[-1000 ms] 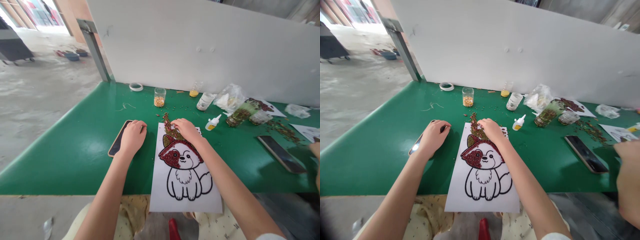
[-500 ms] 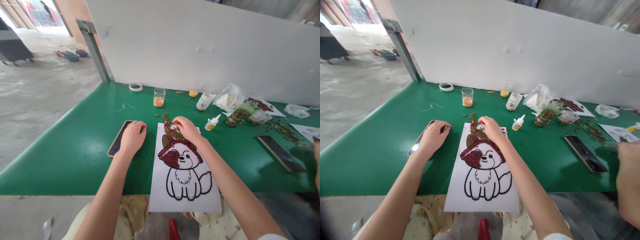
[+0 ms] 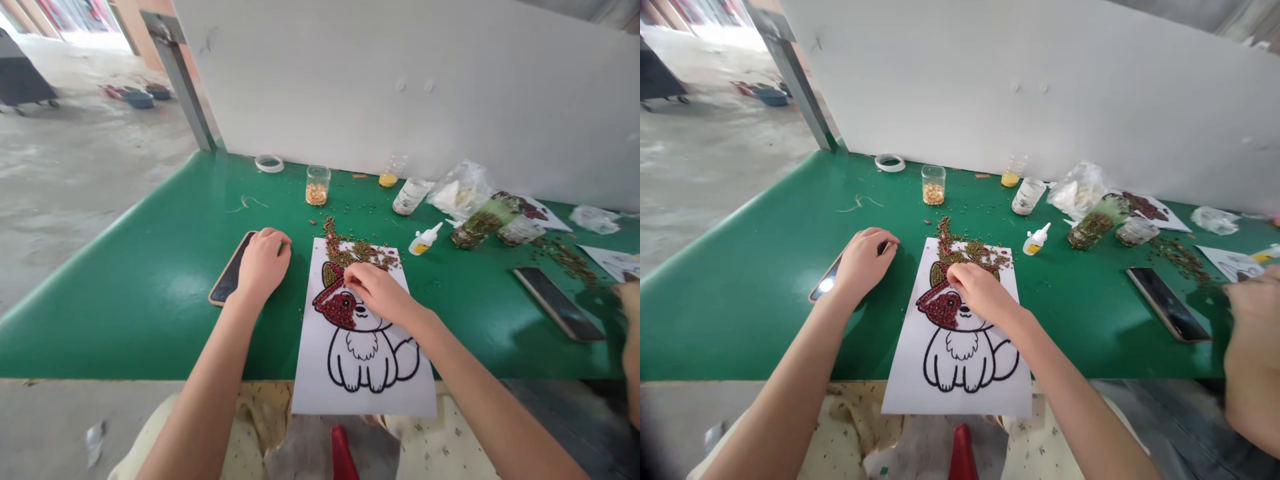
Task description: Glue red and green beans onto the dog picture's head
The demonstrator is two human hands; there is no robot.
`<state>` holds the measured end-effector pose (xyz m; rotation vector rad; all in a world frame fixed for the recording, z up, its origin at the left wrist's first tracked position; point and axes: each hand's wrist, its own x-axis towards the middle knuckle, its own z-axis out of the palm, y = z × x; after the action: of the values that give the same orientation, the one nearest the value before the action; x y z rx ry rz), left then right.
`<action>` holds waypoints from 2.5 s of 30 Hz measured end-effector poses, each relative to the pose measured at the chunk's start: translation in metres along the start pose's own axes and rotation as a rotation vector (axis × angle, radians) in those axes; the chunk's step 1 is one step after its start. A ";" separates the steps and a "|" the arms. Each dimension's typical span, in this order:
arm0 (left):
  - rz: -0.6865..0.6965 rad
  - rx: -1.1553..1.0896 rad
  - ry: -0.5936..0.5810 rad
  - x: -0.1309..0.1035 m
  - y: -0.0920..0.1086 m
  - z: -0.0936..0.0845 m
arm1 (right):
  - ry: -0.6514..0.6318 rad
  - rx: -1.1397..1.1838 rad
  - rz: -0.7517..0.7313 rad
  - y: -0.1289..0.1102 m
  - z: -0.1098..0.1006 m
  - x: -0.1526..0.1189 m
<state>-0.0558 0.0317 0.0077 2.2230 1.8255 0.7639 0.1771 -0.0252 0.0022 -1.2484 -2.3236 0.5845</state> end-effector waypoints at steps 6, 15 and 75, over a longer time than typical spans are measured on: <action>-0.037 -0.007 0.004 0.001 0.000 0.000 | -0.082 0.017 0.081 -0.001 -0.004 -0.006; -0.066 0.002 0.004 0.001 -0.001 0.002 | -0.121 0.012 0.119 -0.002 -0.005 -0.002; -0.039 0.007 -0.017 -0.001 -0.004 0.003 | -0.153 -0.179 0.074 -0.007 0.002 0.003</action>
<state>-0.0581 0.0321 0.0034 2.1847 1.8598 0.7302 0.1692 -0.0263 0.0049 -1.4214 -2.5114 0.5219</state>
